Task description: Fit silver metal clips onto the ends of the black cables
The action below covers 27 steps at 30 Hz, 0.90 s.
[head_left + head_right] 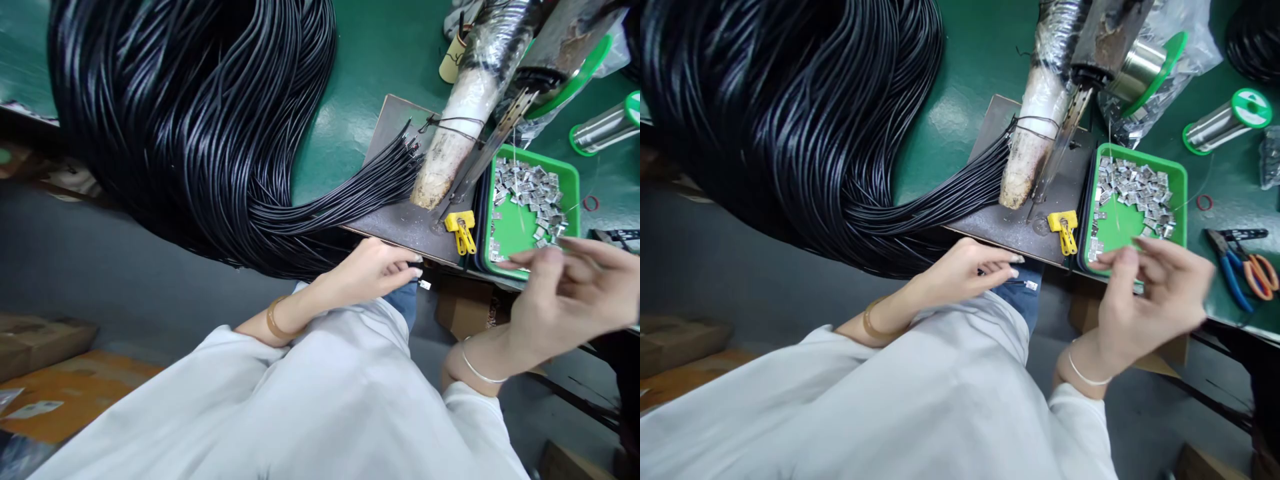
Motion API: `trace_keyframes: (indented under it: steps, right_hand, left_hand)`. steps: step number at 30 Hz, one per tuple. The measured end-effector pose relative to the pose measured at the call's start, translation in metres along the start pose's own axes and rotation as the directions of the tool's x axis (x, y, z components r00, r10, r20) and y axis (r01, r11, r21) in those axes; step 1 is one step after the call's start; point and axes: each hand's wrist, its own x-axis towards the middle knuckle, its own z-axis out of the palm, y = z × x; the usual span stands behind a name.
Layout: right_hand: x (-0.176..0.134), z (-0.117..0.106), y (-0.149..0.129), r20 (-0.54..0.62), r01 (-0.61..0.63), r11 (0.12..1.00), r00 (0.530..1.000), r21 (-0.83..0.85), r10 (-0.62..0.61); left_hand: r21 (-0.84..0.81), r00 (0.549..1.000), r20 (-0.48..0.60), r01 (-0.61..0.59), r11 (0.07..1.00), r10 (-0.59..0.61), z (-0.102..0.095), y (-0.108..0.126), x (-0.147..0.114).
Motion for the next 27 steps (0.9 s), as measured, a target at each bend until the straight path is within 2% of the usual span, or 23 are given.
trace_keyframes:
  steps: [1,3,5,7,9,11,13,16,19,21,22,23,24,25,26,27]
  right_hand:
    - [0.006,0.002,0.007,0.018,0.010,0.998,1.000,-0.061,-0.009]
    - [0.021,0.005,0.023,0.117,0.054,0.976,0.993,-0.211,-0.029]
    - [0.038,0.007,0.042,0.223,0.160,0.925,0.971,-0.344,-0.085]
    - [0.052,0.009,0.056,0.342,0.230,0.898,0.935,-0.375,-0.097]
    - [0.063,0.012,0.064,0.439,0.245,0.901,0.896,-0.359,-0.069]
    - [0.069,0.015,0.067,0.497,0.241,0.903,0.867,-0.357,-0.035]
    - [0.069,0.015,0.065,0.521,0.276,0.876,0.853,-0.396,-0.032]
    - [0.065,0.012,0.063,0.502,0.372,0.764,0.862,-0.527,-0.074]
    - [0.063,0.009,0.067,0.440,0.379,0.685,0.893,-0.622,-0.094]
    - [0.064,0.009,0.073,0.411,0.355,0.691,0.907,-0.630,-0.092]
    - [0.065,0.009,0.075,0.402,0.344,0.704,0.911,-0.622,-0.089]
    - [0.065,0.009,0.077,0.395,0.336,0.721,0.914,-0.607,-0.093]
    - [0.066,0.009,0.076,0.384,0.329,0.741,0.918,-0.585,-0.104]
    - [0.065,0.009,0.073,0.362,0.319,0.766,0.924,-0.557,-0.122]
    - [0.063,0.009,0.067,0.325,0.302,0.799,0.935,-0.520,-0.142]
    - [0.060,0.008,0.059,0.278,0.270,0.843,0.949,-0.464,-0.151]
  left_hand:
    - [0.019,0.993,-0.119,-0.020,1.000,0.022,-0.002,-0.003,0.001]
    - [0.186,0.933,-0.338,-0.057,0.981,0.118,-0.007,-0.007,0.006]
    - [0.480,0.872,-0.433,0.007,0.877,0.230,-0.015,-0.011,0.016]
    - [0.651,0.892,-0.399,0.112,0.751,0.213,-0.021,-0.013,0.025]
    - [0.713,0.921,-0.348,0.137,0.688,0.178,-0.024,-0.016,0.030]
    - [0.702,0.927,-0.319,0.090,0.707,0.199,-0.024,-0.018,0.029]
    - [0.644,0.910,-0.324,0.011,0.765,0.259,-0.022,-0.020,0.023]
    - [0.549,0.873,-0.365,-0.079,0.832,0.324,-0.018,-0.016,0.012]
    - [0.508,0.864,-0.384,-0.099,0.856,0.327,-0.016,-0.005,0.005]
    - [0.470,0.916,-0.299,-0.103,0.876,0.269,-0.016,0.004,0.002]
    - [0.428,0.956,-0.191,-0.124,0.895,0.224,-0.015,0.009,0.002]
    - [0.360,0.982,-0.034,-0.163,0.919,0.188,-0.014,0.014,0.001]
    - [0.256,0.972,0.155,-0.213,0.943,0.178,-0.012,0.017,0.002]
    - [0.126,0.921,0.335,-0.253,0.959,0.199,-0.010,0.019,0.003]
    - [-0.012,0.846,0.475,-0.269,0.963,0.242,-0.006,0.020,0.004]
    - [-0.134,0.789,0.549,-0.244,0.961,0.277,-0.002,0.020,0.006]
